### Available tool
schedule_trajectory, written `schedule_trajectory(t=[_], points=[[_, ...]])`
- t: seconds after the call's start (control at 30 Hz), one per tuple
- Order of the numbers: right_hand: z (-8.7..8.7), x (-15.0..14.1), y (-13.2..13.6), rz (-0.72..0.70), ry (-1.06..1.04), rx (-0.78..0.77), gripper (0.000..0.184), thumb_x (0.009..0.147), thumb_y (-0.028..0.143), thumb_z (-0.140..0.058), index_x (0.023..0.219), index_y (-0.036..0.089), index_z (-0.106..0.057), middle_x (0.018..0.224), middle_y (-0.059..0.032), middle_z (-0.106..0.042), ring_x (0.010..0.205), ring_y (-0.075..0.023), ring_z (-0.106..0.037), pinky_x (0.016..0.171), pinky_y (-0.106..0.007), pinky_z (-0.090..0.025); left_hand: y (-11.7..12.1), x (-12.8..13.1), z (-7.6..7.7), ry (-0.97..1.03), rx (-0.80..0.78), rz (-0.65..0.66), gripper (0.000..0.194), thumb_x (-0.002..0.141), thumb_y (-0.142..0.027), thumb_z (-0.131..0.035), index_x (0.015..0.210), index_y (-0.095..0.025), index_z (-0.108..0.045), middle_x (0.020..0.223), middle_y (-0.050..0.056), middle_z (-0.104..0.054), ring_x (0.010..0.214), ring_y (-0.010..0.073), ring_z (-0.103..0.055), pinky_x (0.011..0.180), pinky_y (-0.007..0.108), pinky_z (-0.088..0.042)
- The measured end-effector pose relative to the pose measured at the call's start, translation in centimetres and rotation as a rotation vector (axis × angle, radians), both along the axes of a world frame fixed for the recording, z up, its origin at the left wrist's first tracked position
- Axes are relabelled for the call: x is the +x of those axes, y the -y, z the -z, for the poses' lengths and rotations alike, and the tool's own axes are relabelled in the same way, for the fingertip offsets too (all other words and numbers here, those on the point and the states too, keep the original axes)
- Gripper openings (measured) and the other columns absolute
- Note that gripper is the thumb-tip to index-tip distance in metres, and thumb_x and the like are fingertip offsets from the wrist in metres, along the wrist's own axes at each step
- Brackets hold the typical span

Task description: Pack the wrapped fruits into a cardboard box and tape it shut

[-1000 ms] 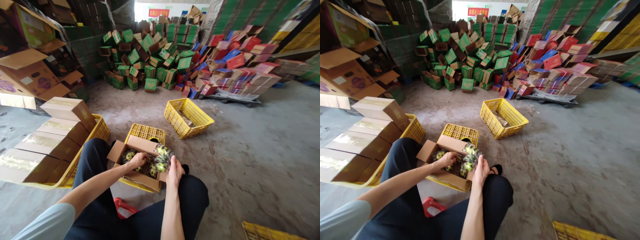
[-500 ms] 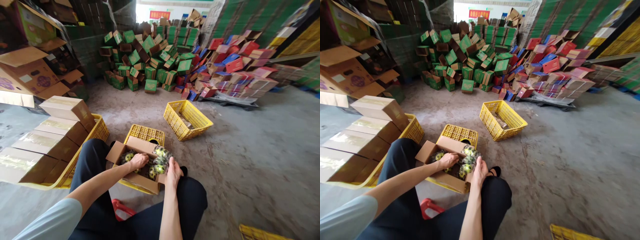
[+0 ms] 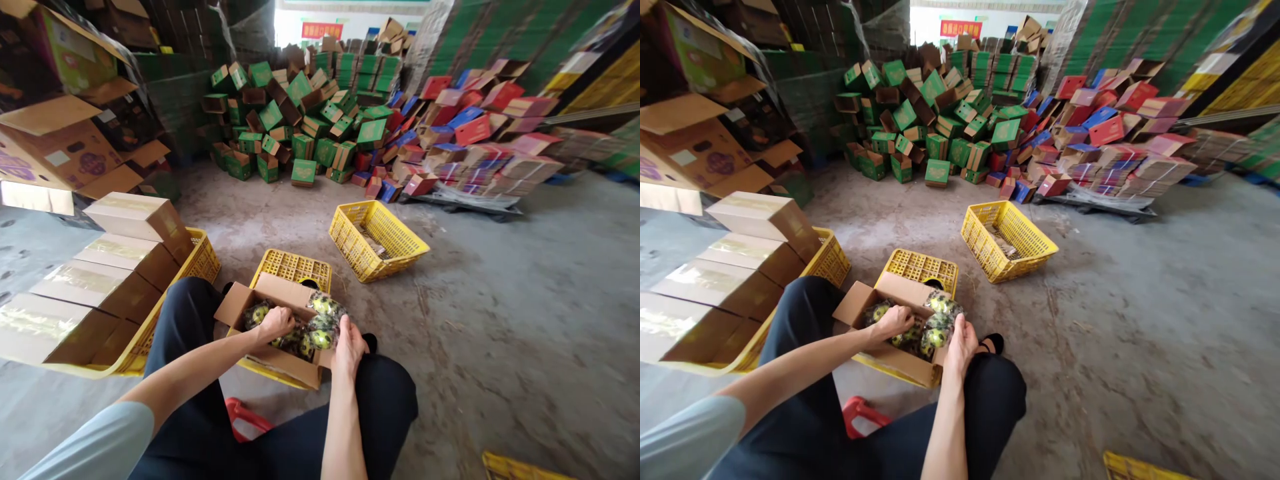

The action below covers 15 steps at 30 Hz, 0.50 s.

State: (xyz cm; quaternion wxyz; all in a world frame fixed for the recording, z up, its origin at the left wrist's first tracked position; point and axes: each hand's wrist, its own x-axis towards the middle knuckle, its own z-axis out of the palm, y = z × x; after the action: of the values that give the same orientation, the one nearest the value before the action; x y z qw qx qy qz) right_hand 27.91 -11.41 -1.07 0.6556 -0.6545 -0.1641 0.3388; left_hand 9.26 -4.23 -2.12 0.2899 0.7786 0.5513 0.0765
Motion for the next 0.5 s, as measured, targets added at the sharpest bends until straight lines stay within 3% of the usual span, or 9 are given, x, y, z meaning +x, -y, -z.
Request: schedule_trajectory(t=[0.1,0.2,0.33,0.4,0.5], points=[[-0.3,-0.1,0.1,0.011,0.013,-0.003,0.063,0.065,0.082,-0.069,0.067,0.02,-0.058,0.054,0.0061,-0.052,0.057,-0.0135,-0.047,0.054,-0.025,-0.038,0.4,0.3,0.3,-0.05,-0.051,0.04,0.017,0.091,-0.024,-0.058,0.082,-0.016,-0.069,0.083,0.016,-0.072,0.092,0.0327,-0.071,0.086,0.039,-0.05],[-0.5,-0.2,0.3,0.013,0.026,-0.016,0.062,0.065,0.081,-0.07,0.067,0.02,-0.059,0.054,0.0055,-0.053,0.059,-0.0143,-0.049,0.056,-0.026,-0.04,0.5,0.1,0.0,-0.065,-0.074,0.109,0.021,0.089,-0.032,-0.065,0.102,-0.016,-0.07,0.101,0.016,-0.072,0.102,0.0356,-0.07,0.091,0.042,-0.051],[-0.5,-0.2,0.3,0.005,-0.011,-0.002,0.059,0.067,0.078,-0.07,0.068,0.02,-0.059,0.057,0.0047,-0.056,0.06,-0.0151,-0.052,0.056,-0.026,-0.041,0.4,-0.1,-0.4,-0.059,-0.103,0.295,0.061,0.075,-0.025,-0.083,0.132,-0.027,-0.061,0.135,0.011,-0.059,0.114,0.033,-0.067,0.098,0.037,-0.05],[-0.4,-0.2,0.3,0.004,-0.011,-0.001,0.058,0.069,0.077,-0.07,0.068,0.021,-0.058,0.057,0.0048,-0.056,0.06,-0.0148,-0.052,0.056,-0.026,-0.041,0.4,0.1,0.0,-0.089,-0.137,0.39,0.062,0.071,-0.019,-0.084,0.129,-0.027,-0.065,0.136,0.01,-0.058,0.112,0.0337,-0.068,0.1,0.038,-0.049],[-0.5,-0.3,0.4,0.013,-0.022,-0.003,0.057,0.069,0.077,-0.071,0.067,0.021,-0.057,0.057,0.0054,-0.056,0.059,-0.0141,-0.051,0.055,-0.025,-0.041,0.6,1.0,1.2,-0.156,-0.178,0.424,0.04,0.073,-0.015,-0.082,0.112,-0.018,-0.074,0.129,0.016,-0.06,0.11,0.0394,-0.068,0.1,0.044,-0.05]])
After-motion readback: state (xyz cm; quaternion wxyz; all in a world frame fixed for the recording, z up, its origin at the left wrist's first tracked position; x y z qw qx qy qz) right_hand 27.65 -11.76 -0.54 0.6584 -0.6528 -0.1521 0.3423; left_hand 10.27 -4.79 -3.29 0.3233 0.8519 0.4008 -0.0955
